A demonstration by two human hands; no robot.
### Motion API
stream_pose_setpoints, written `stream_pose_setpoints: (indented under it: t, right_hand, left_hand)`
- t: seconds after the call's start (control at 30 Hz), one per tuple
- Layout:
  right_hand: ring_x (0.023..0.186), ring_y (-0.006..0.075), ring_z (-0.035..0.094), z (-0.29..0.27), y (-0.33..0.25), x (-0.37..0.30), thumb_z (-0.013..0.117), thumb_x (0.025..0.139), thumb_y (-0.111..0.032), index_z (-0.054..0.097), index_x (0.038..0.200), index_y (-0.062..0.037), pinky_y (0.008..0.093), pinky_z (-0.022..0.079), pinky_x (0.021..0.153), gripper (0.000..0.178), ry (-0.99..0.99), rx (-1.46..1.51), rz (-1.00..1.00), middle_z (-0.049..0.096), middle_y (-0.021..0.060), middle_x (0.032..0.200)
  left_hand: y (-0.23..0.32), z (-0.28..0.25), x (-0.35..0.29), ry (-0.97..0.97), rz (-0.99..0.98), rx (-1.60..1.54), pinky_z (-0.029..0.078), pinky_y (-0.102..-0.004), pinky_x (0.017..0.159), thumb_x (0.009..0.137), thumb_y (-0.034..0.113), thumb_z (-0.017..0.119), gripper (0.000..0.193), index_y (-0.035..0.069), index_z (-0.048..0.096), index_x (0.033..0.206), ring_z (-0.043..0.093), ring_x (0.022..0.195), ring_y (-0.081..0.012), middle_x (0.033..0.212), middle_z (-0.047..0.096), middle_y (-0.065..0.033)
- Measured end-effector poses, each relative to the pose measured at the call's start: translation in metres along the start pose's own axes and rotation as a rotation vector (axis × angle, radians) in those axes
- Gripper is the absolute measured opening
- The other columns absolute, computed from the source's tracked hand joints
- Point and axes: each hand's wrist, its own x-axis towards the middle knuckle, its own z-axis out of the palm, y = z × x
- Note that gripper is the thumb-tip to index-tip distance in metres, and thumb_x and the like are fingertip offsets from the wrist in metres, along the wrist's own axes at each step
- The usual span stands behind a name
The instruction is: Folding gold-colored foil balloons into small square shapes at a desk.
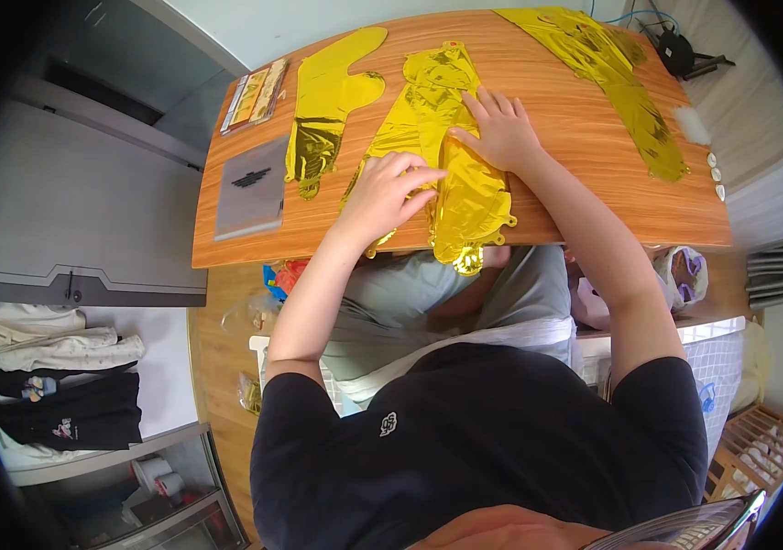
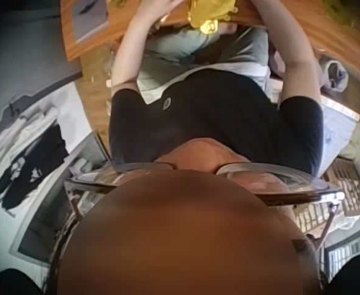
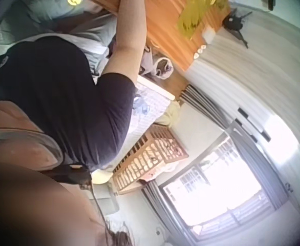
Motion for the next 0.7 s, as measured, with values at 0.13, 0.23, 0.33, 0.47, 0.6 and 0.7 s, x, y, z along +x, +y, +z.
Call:
stream_pose_setpoints:
  t: [0.13, 0.23, 0.33, 0.47, 0.6, 0.7]
  right_hand:
    - [0.154, 0.0350, 0.029, 0.000, 0.002, 0.000, 0.039, 0.099, -0.075, 0.034, 0.162, -0.0156, 0.0583, 0.019, 0.124, 0.086, 0.004, -0.004, 0.003, 0.034, 0.0185, 0.165]
    - [0.153, 0.0351, 0.030, 0.000, 0.000, 0.000, 0.040, 0.099, -0.074, 0.034, 0.161, -0.0154, 0.0585, 0.020, 0.124, 0.086, 0.008, 0.004, -0.002, 0.035, 0.0185, 0.165]
    - [0.153, 0.0350, 0.030, 0.002, 0.001, 0.000, 0.039, 0.099, -0.074, 0.034, 0.161, -0.0151, 0.0586, 0.020, 0.124, 0.086, 0.019, -0.005, 0.001, 0.035, 0.0185, 0.165]
    - [0.153, 0.0353, 0.030, 0.004, 0.003, 0.000, 0.039, 0.099, -0.074, 0.035, 0.161, -0.0149, 0.0589, 0.020, 0.124, 0.086, 0.033, -0.001, -0.013, 0.035, 0.0186, 0.165]
    - [0.153, 0.0358, 0.030, 0.004, 0.002, 0.000, 0.039, 0.099, -0.074, 0.035, 0.161, -0.0146, 0.0592, 0.021, 0.124, 0.086, 0.040, 0.015, -0.015, 0.036, 0.0188, 0.164]
    - [0.153, 0.0356, 0.030, 0.002, 0.002, -0.001, 0.039, 0.099, -0.074, 0.035, 0.161, -0.0146, 0.0589, 0.021, 0.124, 0.086, 0.032, 0.016, -0.017, 0.035, 0.0184, 0.165]
  left_hand:
    - [0.009, 0.008, 0.013, -0.023, -0.032, -0.085, 0.047, -0.0422, 0.092, 0.089, 0.033, 0.078, 0.040, 0.016, 0.069, 0.123, 0.063, 0.106, -0.0280, 0.113, 0.067, -0.0054]
    - [0.008, 0.017, 0.012, -0.041, -0.061, -0.100, 0.046, -0.0429, 0.093, 0.088, 0.034, 0.079, 0.039, 0.014, 0.067, 0.120, 0.065, 0.103, -0.0293, 0.113, 0.067, -0.0065]
    - [0.008, 0.022, 0.013, -0.001, -0.014, -0.069, 0.046, -0.0423, 0.095, 0.088, 0.033, 0.079, 0.037, 0.013, 0.067, 0.118, 0.064, 0.108, -0.0286, 0.114, 0.068, -0.0050]
    - [0.002, 0.024, 0.012, -0.003, 0.032, -0.037, 0.044, -0.0422, 0.099, 0.089, 0.033, 0.077, 0.039, 0.014, 0.067, 0.122, 0.062, 0.117, -0.0274, 0.121, 0.068, -0.0039]
    - [-0.009, 0.018, 0.008, -0.059, 0.104, -0.053, 0.039, -0.0442, 0.109, 0.089, 0.037, 0.077, 0.050, 0.015, 0.065, 0.132, 0.055, 0.131, -0.0273, 0.136, 0.064, -0.0042]
    - [-0.010, 0.012, 0.010, -0.126, 0.121, -0.067, 0.035, -0.0455, 0.113, 0.086, 0.041, 0.079, 0.059, 0.016, 0.063, 0.137, 0.052, 0.135, -0.0284, 0.142, 0.061, -0.0050]
